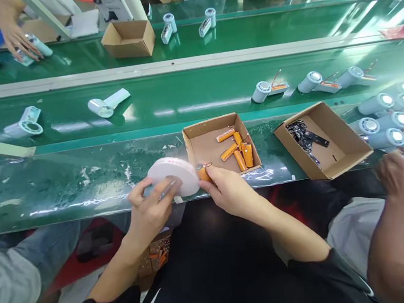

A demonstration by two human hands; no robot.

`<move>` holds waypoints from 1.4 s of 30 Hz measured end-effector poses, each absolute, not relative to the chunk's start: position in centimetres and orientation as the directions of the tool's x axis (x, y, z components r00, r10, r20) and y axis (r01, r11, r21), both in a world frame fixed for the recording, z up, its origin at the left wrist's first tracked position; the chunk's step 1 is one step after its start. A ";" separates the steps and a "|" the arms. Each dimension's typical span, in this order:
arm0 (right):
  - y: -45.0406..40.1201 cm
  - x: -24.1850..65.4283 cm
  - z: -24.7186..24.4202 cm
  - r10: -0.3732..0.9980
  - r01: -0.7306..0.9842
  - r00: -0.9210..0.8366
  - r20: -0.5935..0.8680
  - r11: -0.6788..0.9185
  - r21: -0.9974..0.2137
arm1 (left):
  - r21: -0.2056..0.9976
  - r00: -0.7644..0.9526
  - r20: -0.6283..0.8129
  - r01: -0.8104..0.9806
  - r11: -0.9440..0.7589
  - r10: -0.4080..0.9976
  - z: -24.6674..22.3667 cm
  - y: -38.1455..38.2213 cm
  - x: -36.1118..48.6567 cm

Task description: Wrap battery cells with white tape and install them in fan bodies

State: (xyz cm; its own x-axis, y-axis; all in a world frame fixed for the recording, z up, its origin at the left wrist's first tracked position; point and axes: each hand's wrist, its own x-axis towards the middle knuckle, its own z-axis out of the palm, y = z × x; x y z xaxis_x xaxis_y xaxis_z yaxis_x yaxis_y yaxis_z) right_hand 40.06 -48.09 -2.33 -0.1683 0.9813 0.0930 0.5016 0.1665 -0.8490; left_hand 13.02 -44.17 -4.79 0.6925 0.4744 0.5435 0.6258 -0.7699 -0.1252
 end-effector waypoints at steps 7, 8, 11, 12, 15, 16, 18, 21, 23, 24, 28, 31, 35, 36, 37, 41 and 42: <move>-48.2 37.0 -4.8 0.968 -0.239 0.244 0.056 0.116 -0.964 | -0.157 0.621 0.649 0.674 -0.722 0.439 -3.9 -44.7 14.9; -48.2 36.2 -5.3 0.935 -0.325 0.354 0.032 0.155 -0.933 | -0.117 0.582 0.671 0.695 -0.710 0.459 -4.2 -45.2 15.7; -47.7 36.5 -5.4 0.887 -0.414 0.462 -0.003 0.212 -0.885 | 0.076 0.533 0.659 0.655 -0.752 0.531 -5.2 -46.9 17.3; -47.3 37.9 -4.9 0.877 -0.394 0.480 0.033 0.248 -0.885 | 0.141 0.555 0.629 0.608 -0.782 0.544 -5.5 -47.2 17.2; -46.0 45.0 -2.8 0.682 -0.214 0.678 0.275 0.540 -0.814 | 0.198 0.591 0.560 0.585 -0.787 0.580 -6.6 -46.2 14.0; -45.7 47.5 -2.4 0.591 -0.150 0.735 0.333 0.620 -0.770 | 0.174 0.574 0.543 0.638 -0.750 0.613 -7.1 -45.3 12.1; -45.7 51.3 -2.6 0.569 -0.123 0.744 0.350 0.631 -0.766 | 0.136 0.525 0.476 0.749 -0.649 0.706 -8.0 -42.9 7.7; -47.5 52.8 -5.4 0.647 -0.191 0.731 0.218 0.501 -0.844 | 0.238 0.513 0.320 0.770 -0.592 0.796 -8.9 -39.4 2.5; -49.1 52.1 -8.1 0.674 -0.260 0.734 0.080 0.388 -0.884 | 0.339 0.426 0.356 0.771 -0.540 0.832 -8.7 -37.3 1.2; -49.8 51.6 -9.5 0.678 -0.295 0.735 0.019 0.344 -0.891 | 0.378 0.362 0.395 0.774 -0.509 0.844 -8.3 -36.0 1.3; -51.3 51.2 -12.7 0.680 -0.400 0.723 -0.122 0.268 -0.876 | 0.386 0.239 0.397 0.832 -0.398 0.886 -5.4 -26.8 4.2; -51.1 51.7 -13.3 0.681 -0.440 0.718 -0.148 0.278 -0.854 | 0.297 0.045 0.310 0.944 -0.142 0.950 -3.1 -17.2 6.3; -51.2 52.1 -13.4 0.693 -0.468 0.700 -0.173 0.263 -0.844 | 0.272 -0.288 0.104 0.929 0.251 0.952 -1.4 -9.9 7.7; -51.3 52.2 -13.5 0.694 -0.465 0.699 -0.173 0.257 -0.847 | 0.282 -0.288 0.081 0.925 0.255 0.954 -1.4 -9.6 7.9; -51.4 52.2 -13.6 0.696 -0.461 0.697 -0.173 0.250 -0.851 | 0.282 -0.258 0.087 0.933 0.225 0.962 -1.5 -9.8 8.1; -51.3 52.1 -13.8 0.741 -0.521 0.638 -0.208 0.218 -0.825 | 0.078 0.040 0.218 0.995 -0.058 0.975 -3.0 -12.7 8.3; -51.0 52.2 -13.7 0.758 -0.547 0.614 -0.220 0.208 -0.811 | 0.008 0.117 0.235 0.992 -0.123 0.965 -3.3 -13.3 8.2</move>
State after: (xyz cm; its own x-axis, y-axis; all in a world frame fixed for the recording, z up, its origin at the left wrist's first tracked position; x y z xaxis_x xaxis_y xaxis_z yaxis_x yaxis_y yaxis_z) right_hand 52.18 -51.04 -13.74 0.6135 0.7584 -0.2199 -0.5473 0.2076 -0.8108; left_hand 8.24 -13.28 -3.34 0.1174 0.9650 0.2346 0.9924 -0.1226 0.0077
